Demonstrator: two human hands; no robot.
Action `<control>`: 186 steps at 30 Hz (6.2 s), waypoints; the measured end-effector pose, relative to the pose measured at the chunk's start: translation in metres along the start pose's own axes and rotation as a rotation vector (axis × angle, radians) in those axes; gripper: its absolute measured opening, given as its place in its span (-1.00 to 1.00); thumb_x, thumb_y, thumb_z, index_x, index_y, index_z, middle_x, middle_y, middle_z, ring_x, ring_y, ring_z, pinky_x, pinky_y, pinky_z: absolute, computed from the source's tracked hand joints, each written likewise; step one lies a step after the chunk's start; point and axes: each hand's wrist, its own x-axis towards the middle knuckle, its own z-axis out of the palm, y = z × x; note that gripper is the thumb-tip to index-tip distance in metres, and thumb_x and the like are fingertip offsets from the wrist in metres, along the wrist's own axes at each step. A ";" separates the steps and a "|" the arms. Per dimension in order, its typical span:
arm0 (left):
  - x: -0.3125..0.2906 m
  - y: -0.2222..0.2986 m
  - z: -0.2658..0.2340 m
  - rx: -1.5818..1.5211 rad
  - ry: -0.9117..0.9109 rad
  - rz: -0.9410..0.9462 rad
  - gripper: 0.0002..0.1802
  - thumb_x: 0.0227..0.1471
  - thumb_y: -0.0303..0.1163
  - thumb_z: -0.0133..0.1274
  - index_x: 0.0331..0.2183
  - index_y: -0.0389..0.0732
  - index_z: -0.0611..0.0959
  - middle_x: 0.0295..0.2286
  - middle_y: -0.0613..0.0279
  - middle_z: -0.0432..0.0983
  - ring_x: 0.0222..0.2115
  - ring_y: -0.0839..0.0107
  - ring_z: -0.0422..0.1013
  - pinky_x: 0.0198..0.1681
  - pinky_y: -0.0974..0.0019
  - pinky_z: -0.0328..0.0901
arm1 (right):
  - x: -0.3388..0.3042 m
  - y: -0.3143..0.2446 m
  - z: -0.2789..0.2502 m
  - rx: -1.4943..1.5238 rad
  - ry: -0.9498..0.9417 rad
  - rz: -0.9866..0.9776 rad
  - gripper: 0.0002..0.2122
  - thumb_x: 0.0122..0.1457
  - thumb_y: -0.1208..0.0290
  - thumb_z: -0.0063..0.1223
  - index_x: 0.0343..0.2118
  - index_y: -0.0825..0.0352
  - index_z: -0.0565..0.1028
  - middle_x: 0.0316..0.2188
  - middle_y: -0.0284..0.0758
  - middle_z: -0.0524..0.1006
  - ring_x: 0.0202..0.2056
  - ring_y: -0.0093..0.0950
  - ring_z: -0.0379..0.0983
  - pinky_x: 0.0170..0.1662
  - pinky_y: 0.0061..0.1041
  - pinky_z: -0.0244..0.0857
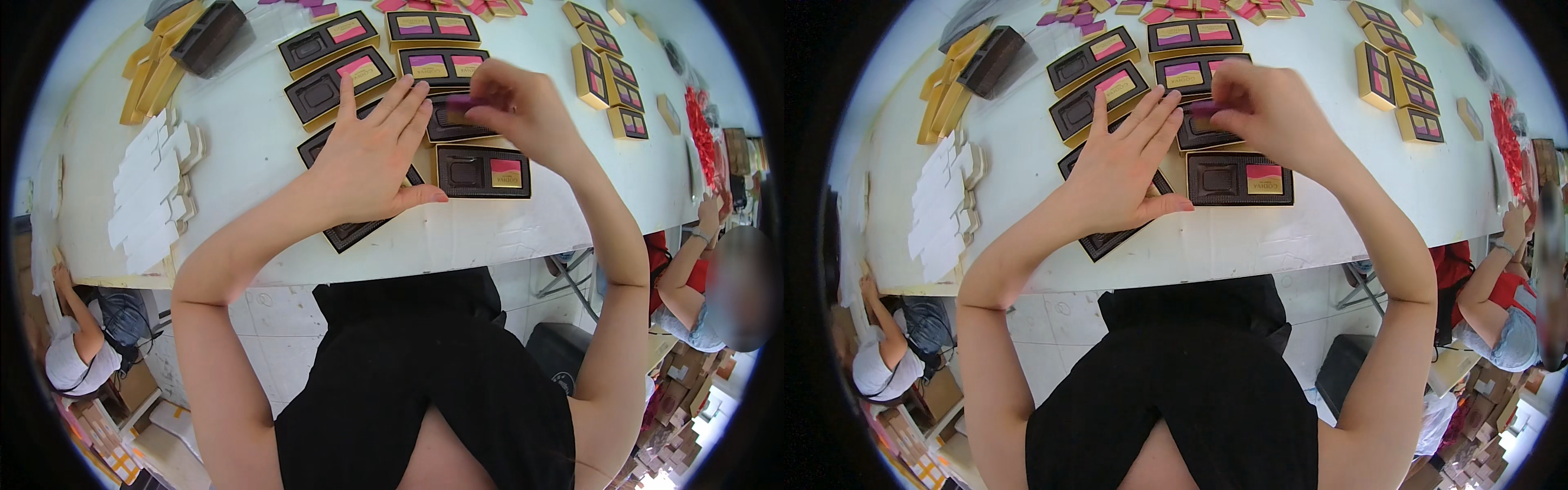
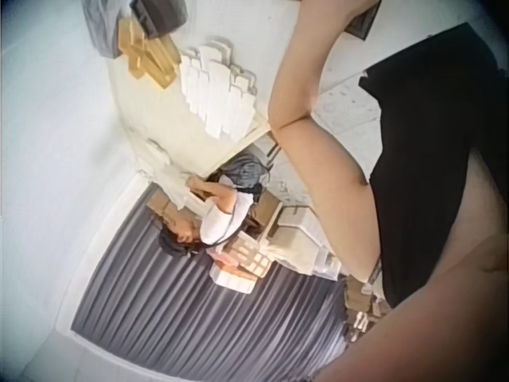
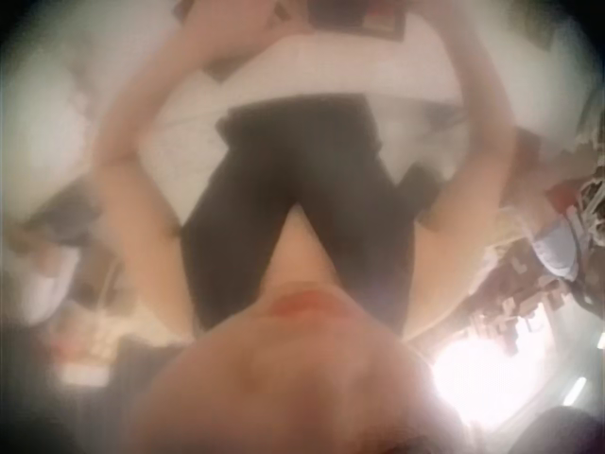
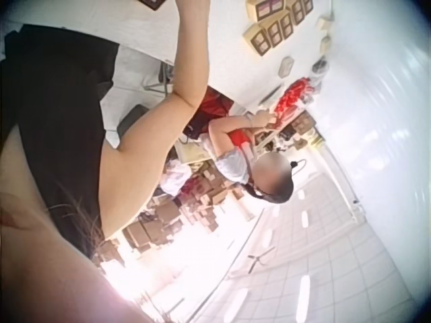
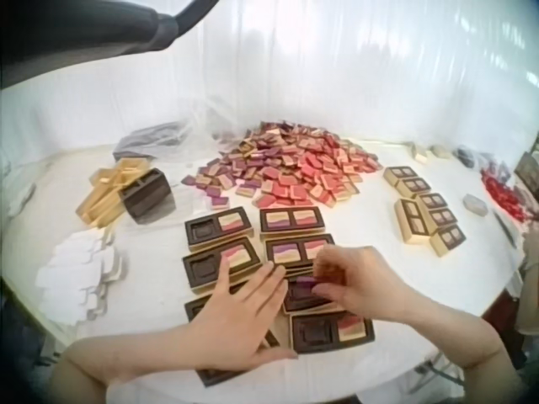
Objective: The person assembles small cosmetic palettes by placing black plastic inserts into gold-colored boxes, then adding pink and purple rectangular inserts into each compartment. The person arranges the completed palettes on the table and places one into a clear plastic bag.
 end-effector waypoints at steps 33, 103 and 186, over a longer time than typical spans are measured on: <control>0.000 0.002 0.002 -0.024 0.010 -0.004 0.05 0.02 0.35 -0.09 0.13 -0.48 0.33 0.22 -0.12 0.11 0.30 0.09 -0.04 0.18 -0.53 -0.27 | -0.030 0.020 -0.001 -0.808 -0.156 -0.421 -0.52 0.25 0.04 -0.12 0.16 0.17 0.39 0.20 -0.48 0.35 0.34 -0.37 0.02 0.34 0.14 -0.35; -0.025 0.008 -0.025 0.047 -0.090 -0.258 0.21 -0.17 0.47 0.02 0.29 -0.15 0.12 0.29 -0.20 -0.17 0.31 -0.20 -0.22 0.10 -0.60 -0.17 | 0.021 0.026 0.064 -0.730 0.230 -0.142 -0.35 0.25 -0.19 -0.22 0.30 0.08 0.17 0.34 -0.21 0.06 0.35 -0.05 -0.13 0.23 0.34 -0.24; -0.045 -0.080 0.020 -0.064 0.295 -0.434 -0.22 0.10 0.26 -0.09 0.14 -0.12 0.41 0.21 -0.16 0.10 0.26 -0.08 0.01 0.20 -0.40 -0.10 | 0.192 -0.060 0.047 -0.337 -0.186 -0.076 -0.84 0.07 0.48 0.13 -0.30 0.40 0.62 -0.48 -0.19 0.63 -0.51 -0.44 0.59 -0.43 -0.48 0.48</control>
